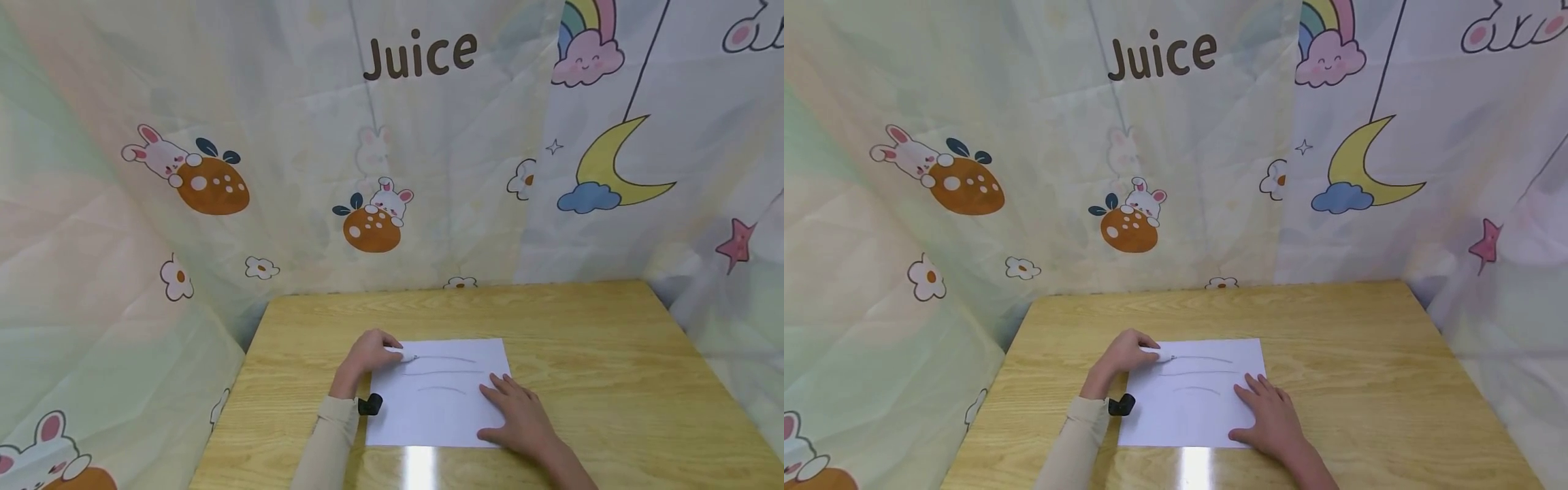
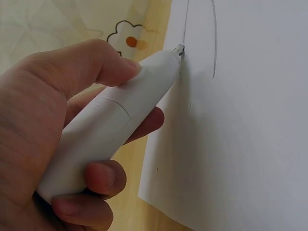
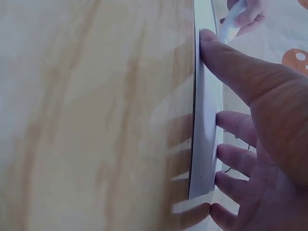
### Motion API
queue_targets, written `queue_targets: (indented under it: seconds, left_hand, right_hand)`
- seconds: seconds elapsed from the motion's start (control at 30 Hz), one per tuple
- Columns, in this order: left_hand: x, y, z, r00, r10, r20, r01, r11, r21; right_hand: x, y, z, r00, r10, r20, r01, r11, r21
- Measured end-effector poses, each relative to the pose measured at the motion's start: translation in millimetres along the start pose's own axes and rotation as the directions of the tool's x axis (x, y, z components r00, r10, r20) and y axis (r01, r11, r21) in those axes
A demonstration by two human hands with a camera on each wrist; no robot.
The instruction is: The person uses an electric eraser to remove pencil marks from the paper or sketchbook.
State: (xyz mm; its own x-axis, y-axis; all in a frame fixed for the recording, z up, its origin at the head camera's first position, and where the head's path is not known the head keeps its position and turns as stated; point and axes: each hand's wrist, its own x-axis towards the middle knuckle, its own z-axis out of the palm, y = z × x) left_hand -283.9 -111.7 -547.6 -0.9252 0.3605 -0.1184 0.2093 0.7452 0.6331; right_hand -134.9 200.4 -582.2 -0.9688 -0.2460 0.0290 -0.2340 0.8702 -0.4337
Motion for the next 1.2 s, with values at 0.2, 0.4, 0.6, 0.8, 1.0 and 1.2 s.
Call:
queue_targets:
  seconds: [0.2,0.4,0.6,0.8,1.0,1.2]
  left_hand:
    - [3.0,2.6,-0.3,1.0,0.012,0.007,-0.012,1.0,0.007]
    - [2.9,4.6,0.6,1.0,0.004,0.014,-0.005,1.0,0.017]
    - [5.6,9.5,-0.5,1.0,0.025,0.004,-0.025,1.0,-0.003]
    - [4.5,9.7,1.2,1.0,0.0,0.003,0.0,1.0,0.007]
    - [3.2,7.3,1.1,1.0,-0.014,-0.011,0.014,1.0,0.009]
    - [1.0,4.4,2.3,1.0,0.01,-0.004,-0.01,1.0,0.005]
  right_hand:
    - [1,0,-1,1.0,-0.004,-0.008,0.004,1.0,-0.005]
    - [0,-1,-3,1.0,-0.016,-0.005,0.016,1.0,-0.004]
    - [1,-1,-5,0.998,-0.032,-0.05,0.032,0.999,-0.005]
    - [-2,-2,-5,0.999,-0.024,-0.039,0.024,1.0,0.005]
    - [-1,-2,-5,0.999,-0.03,-0.044,0.03,1.0,0.007]
    - [-1,-5,-4,0.999,-0.016,-0.028,0.016,1.0,0.014]
